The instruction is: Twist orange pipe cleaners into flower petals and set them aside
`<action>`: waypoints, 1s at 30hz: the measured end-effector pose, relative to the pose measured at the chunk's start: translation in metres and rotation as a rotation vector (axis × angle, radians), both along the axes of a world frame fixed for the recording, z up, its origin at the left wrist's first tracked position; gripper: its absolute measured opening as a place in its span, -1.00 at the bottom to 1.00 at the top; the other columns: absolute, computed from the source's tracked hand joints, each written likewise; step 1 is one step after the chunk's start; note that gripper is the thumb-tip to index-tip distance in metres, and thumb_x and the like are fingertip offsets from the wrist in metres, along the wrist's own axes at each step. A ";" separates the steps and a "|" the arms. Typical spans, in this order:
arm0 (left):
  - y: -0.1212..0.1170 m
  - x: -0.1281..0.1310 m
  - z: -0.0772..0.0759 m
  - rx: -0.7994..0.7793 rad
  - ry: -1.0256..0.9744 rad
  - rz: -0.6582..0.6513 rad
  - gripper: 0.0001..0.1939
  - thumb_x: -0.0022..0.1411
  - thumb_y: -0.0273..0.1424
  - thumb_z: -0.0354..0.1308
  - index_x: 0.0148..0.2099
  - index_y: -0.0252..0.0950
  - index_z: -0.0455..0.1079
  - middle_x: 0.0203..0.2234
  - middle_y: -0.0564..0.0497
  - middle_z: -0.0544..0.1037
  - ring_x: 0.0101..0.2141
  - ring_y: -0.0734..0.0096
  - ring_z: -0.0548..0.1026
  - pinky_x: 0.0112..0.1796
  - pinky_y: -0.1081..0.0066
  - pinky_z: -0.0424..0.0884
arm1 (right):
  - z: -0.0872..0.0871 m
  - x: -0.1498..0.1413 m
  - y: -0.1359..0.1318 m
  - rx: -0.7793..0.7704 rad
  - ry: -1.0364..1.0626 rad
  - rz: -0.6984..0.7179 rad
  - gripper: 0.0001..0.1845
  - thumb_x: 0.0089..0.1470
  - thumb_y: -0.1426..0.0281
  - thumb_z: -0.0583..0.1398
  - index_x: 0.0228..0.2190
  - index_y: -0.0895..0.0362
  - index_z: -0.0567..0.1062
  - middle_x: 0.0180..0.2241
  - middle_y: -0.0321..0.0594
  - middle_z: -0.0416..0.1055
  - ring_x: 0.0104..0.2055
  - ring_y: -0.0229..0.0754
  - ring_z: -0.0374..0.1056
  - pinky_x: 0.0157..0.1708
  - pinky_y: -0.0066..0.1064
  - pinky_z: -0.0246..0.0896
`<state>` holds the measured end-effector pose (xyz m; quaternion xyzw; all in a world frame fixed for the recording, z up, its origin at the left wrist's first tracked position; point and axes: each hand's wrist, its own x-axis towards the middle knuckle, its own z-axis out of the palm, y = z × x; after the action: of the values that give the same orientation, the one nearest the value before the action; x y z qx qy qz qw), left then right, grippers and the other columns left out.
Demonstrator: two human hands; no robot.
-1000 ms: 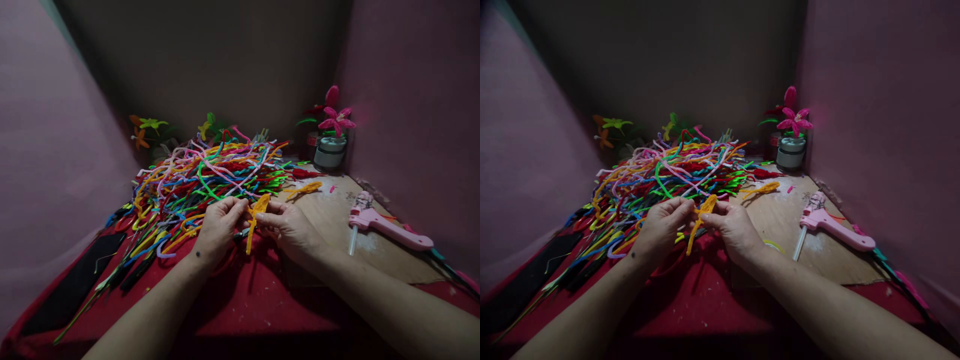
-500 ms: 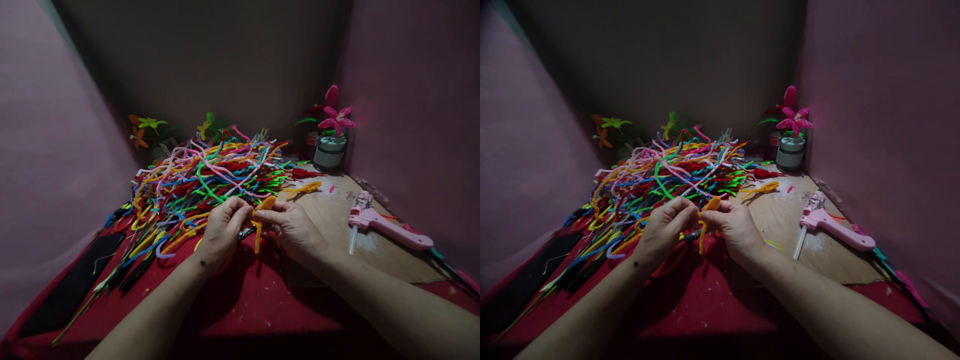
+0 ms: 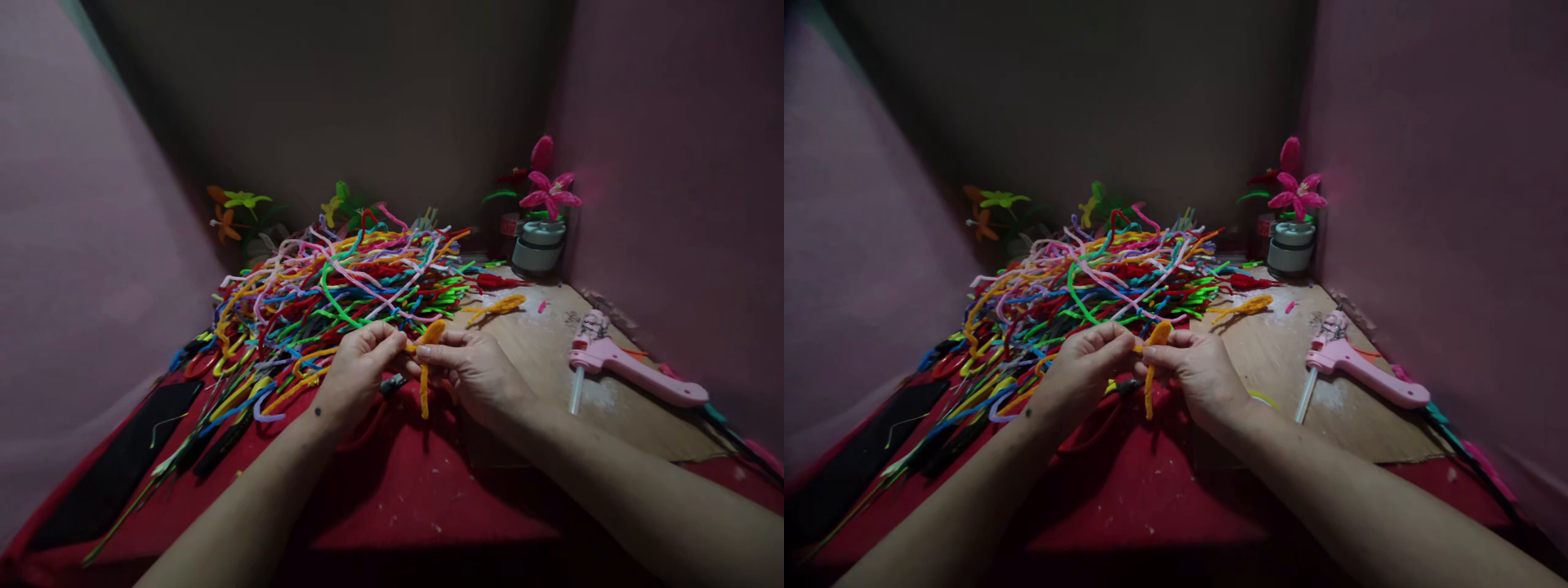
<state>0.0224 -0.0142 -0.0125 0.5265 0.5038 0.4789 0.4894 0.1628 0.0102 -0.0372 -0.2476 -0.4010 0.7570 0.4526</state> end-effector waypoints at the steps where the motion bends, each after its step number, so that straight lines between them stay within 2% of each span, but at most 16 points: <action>1: 0.000 0.000 0.001 0.016 0.032 0.023 -0.79 0.14 -0.28 0.08 -0.42 -0.33 0.30 -0.61 0.07 0.46 -0.54 0.50 0.42 -0.44 0.51 0.32 | 0.001 0.000 0.000 0.005 -0.029 -0.017 -0.87 -0.25 0.45 0.30 -0.53 0.26 0.50 -0.58 -0.28 0.38 -0.58 -0.39 0.22 -0.56 -0.52 0.05; 4: -0.001 0.001 0.006 0.129 0.155 0.097 -0.80 0.09 -0.28 0.14 -0.35 -0.33 0.38 -0.48 0.04 0.48 -0.45 0.48 0.41 -0.40 0.51 0.31 | 0.003 0.000 -0.002 0.002 -0.112 -0.053 -0.87 -0.28 0.46 0.30 -0.58 0.26 0.47 -0.66 -0.35 0.30 -0.65 -0.45 0.10 -0.63 -0.53 -0.08; 8: -0.003 0.004 0.007 0.183 0.256 0.061 -0.72 0.01 -0.33 0.22 -0.18 -0.29 0.42 -0.36 0.02 0.48 -0.36 0.42 0.40 -0.34 0.47 0.31 | 0.002 0.001 -0.005 0.006 -0.231 -0.002 -0.88 -0.29 0.46 0.28 -0.62 0.23 0.44 -0.73 -0.40 0.23 -0.69 -0.43 0.06 -0.67 -0.52 -0.10; 12: -0.003 0.005 0.004 0.197 0.305 0.043 -0.91 0.01 -0.42 0.21 -0.40 -0.34 0.46 -0.48 0.04 0.43 -0.40 0.45 0.37 -0.36 0.48 0.28 | -0.004 0.000 -0.005 0.072 -0.289 0.050 -0.93 -0.22 0.45 0.21 -0.62 0.22 0.43 -0.76 -0.40 0.19 -0.72 -0.43 0.03 -0.70 -0.52 -0.14; 14: -0.003 0.005 0.003 0.229 0.282 0.062 -0.92 0.01 -0.45 0.20 -0.48 -0.35 0.43 -0.53 0.06 0.39 -0.44 0.49 0.35 -0.39 0.50 0.27 | -0.006 -0.001 -0.004 0.075 -0.276 0.076 -0.92 -0.21 0.45 0.20 -0.63 0.22 0.42 -0.77 -0.40 0.18 -0.73 -0.42 0.01 -0.70 -0.51 -0.15; 19: -0.006 0.006 -0.001 0.409 0.249 0.060 -0.90 0.05 -0.46 0.17 -0.50 -0.31 0.42 -0.51 0.06 0.37 -0.46 0.50 0.37 -0.42 0.51 0.30 | -0.005 -0.003 -0.003 -0.009 -0.241 0.102 -0.90 -0.30 0.46 0.24 -0.68 0.22 0.41 -0.78 -0.41 0.17 -0.75 -0.42 0.02 -0.71 -0.51 -0.14; 24: -0.007 0.007 -0.003 0.568 0.404 0.074 -0.93 0.05 -0.47 0.18 -0.45 -0.29 0.47 -0.46 0.02 0.42 -0.41 0.47 0.40 -0.39 0.50 0.32 | -0.002 -0.002 -0.003 -0.057 -0.218 0.083 -0.90 -0.35 0.48 0.25 -0.70 0.22 0.39 -0.79 -0.41 0.19 -0.75 -0.42 0.03 -0.71 -0.50 -0.10; 26: -0.008 0.009 -0.001 0.503 0.394 0.101 -0.93 0.05 -0.46 0.18 -0.44 -0.30 0.47 -0.49 0.03 0.44 -0.43 0.47 0.40 -0.39 0.50 0.31 | 0.000 -0.001 -0.004 -0.039 -0.254 0.077 -0.89 -0.33 0.49 0.23 -0.72 0.21 0.36 -0.81 -0.41 0.16 -0.76 -0.42 0.02 -0.73 -0.51 -0.13; 30: -0.007 0.012 0.003 0.235 0.232 0.129 -0.90 0.04 -0.40 0.18 -0.46 -0.34 0.44 -0.56 0.06 0.44 -0.51 0.50 0.36 -0.49 0.52 0.28 | 0.001 0.001 -0.005 -0.049 -0.323 0.094 -0.86 -0.31 0.50 0.19 -0.75 0.18 0.32 -0.83 -0.41 0.14 -0.79 -0.40 0.00 -0.77 -0.51 -0.19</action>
<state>0.0342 -0.0217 -0.0097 0.5985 0.5301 0.5010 0.3313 0.1636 0.0048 -0.0361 -0.3581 -0.4611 0.7373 0.3399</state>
